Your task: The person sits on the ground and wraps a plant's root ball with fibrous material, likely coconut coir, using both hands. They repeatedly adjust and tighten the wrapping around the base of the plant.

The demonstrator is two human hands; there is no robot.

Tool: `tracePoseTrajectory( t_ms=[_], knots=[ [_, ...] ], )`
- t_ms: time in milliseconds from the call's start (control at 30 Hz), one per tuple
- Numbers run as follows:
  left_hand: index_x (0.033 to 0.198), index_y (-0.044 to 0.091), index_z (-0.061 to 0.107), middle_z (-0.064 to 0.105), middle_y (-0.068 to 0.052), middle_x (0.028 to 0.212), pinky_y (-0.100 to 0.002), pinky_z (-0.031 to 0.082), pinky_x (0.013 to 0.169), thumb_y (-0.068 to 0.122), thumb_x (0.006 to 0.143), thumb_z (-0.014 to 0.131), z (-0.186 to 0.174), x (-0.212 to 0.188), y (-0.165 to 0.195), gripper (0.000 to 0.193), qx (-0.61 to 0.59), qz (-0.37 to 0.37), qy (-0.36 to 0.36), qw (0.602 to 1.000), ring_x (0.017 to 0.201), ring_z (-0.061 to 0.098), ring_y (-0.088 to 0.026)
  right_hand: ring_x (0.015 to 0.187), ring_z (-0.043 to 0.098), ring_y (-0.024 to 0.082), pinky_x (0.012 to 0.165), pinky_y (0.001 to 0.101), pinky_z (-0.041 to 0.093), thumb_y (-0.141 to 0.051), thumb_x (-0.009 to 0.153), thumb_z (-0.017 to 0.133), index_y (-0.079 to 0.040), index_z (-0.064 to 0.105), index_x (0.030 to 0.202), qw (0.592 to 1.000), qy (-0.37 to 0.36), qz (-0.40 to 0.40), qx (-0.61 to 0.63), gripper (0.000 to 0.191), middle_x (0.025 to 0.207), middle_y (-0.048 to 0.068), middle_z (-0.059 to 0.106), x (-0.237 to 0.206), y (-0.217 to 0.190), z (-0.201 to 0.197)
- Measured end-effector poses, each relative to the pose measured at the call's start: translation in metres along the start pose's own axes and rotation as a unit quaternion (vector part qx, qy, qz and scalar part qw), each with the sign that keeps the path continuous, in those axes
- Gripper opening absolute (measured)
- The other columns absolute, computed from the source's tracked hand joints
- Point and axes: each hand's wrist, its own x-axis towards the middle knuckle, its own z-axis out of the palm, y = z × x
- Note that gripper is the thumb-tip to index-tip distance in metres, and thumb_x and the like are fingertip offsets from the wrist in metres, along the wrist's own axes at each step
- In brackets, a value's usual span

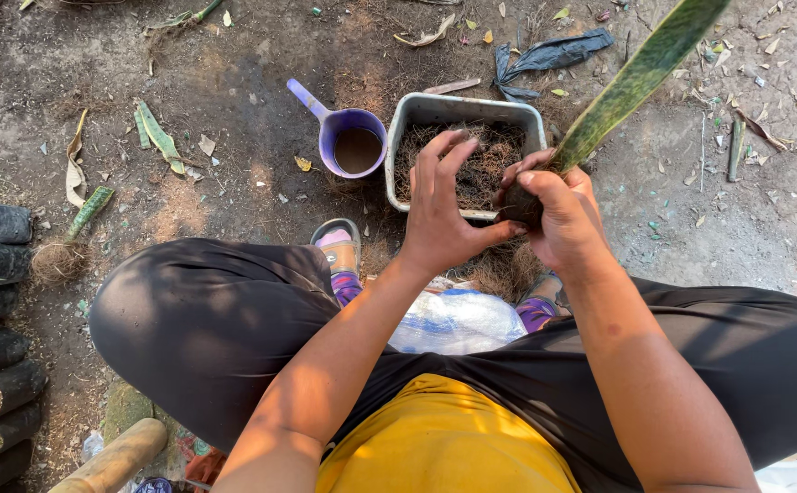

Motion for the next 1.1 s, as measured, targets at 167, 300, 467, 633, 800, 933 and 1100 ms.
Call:
tracePoseTrajectory(
  t_ms=[167, 300, 467, 633, 800, 933, 1100],
  knots=[
    [0.150, 0.016, 0.035, 0.040, -0.016, 0.151, -0.053, 0.036, 0.117, 0.051, 0.069, 0.094, 0.002, -0.002, 0.000, 0.106, 0.013, -0.016, -0.020, 1.000, 0.144, 0.044, -0.036, 0.082, 0.068, 0.027, 0.061, 0.0404, 0.057, -0.012, 0.094, 0.066, -0.009, 0.056, 0.108, 0.999, 0.032, -0.012, -0.010, 0.018, 0.100, 0.011, 0.065, -0.003, 0.001, 0.006],
    [0.152, 0.015, 0.035, 0.040, -0.016, 0.153, -0.053, 0.037, 0.120, 0.046, 0.078, 0.091, 0.001, -0.001, -0.001, 0.098, 0.008, -0.003, -0.017, 1.000, 0.146, 0.044, -0.036, 0.092, 0.069, 0.026, 0.073, 0.0433, 0.062, -0.021, 0.102, 0.062, -0.009, 0.056, 0.122, 0.998, -0.003, -0.019, 0.058, 0.024, 0.108, 0.011, 0.066, -0.004, -0.004, 0.009],
    [0.152, 0.015, 0.034, 0.040, -0.017, 0.151, -0.051, 0.041, 0.121, 0.051, 0.082, 0.085, -0.001, 0.000, -0.002, 0.094, -0.017, -0.012, 0.001, 1.000, 0.143, 0.045, -0.035, 0.093, 0.070, 0.031, 0.076, 0.0436, 0.061, -0.019, 0.105, 0.061, -0.002, 0.055, 0.127, 0.999, -0.013, -0.029, 0.006, 0.029, 0.110, 0.015, 0.066, -0.003, -0.007, 0.013],
    [0.153, 0.015, 0.035, 0.040, -0.018, 0.152, -0.052, 0.039, 0.120, 0.054, 0.083, 0.084, -0.001, -0.002, 0.003, 0.094, -0.016, -0.003, -0.010, 1.000, 0.143, 0.045, -0.037, 0.086, 0.072, 0.028, 0.072, 0.0431, 0.064, -0.013, 0.096, 0.061, -0.006, 0.054, 0.114, 1.000, -0.002, -0.013, 0.021, 0.020, 0.099, 0.011, 0.066, -0.006, -0.007, 0.011],
    [0.154, 0.014, 0.035, 0.039, -0.018, 0.154, -0.053, 0.038, 0.124, 0.052, 0.085, 0.083, 0.001, -0.003, 0.007, 0.092, -0.027, -0.006, -0.025, 0.999, 0.147, 0.043, -0.040, 0.078, 0.067, 0.022, 0.069, 0.0365, 0.060, -0.010, 0.096, 0.064, -0.002, 0.058, 0.111, 0.999, 0.022, -0.023, -0.021, 0.018, 0.096, 0.012, 0.067, -0.005, -0.005, 0.006],
    [0.153, 0.014, 0.035, 0.039, -0.018, 0.155, -0.051, 0.037, 0.120, 0.048, 0.087, 0.082, 0.000, -0.005, 0.008, 0.089, -0.037, -0.003, -0.037, 0.999, 0.142, 0.043, -0.038, 0.075, 0.066, 0.020, 0.066, 0.0353, 0.058, -0.010, 0.095, 0.065, -0.003, 0.058, 0.111, 0.998, 0.046, -0.019, -0.039, 0.019, 0.095, 0.011, 0.067, -0.003, -0.004, 0.008],
    [0.153, 0.013, 0.034, 0.039, -0.020, 0.154, -0.054, 0.037, 0.124, 0.049, 0.085, 0.083, 0.000, -0.003, 0.005, 0.091, -0.027, -0.003, -0.035, 0.999, 0.146, 0.043, -0.041, 0.094, 0.070, 0.020, 0.084, 0.0349, 0.062, -0.022, 0.102, 0.059, -0.004, 0.059, 0.118, 1.000, -0.013, -0.022, 0.006, 0.025, 0.107, 0.011, 0.068, -0.004, -0.006, 0.016]
  ],
)
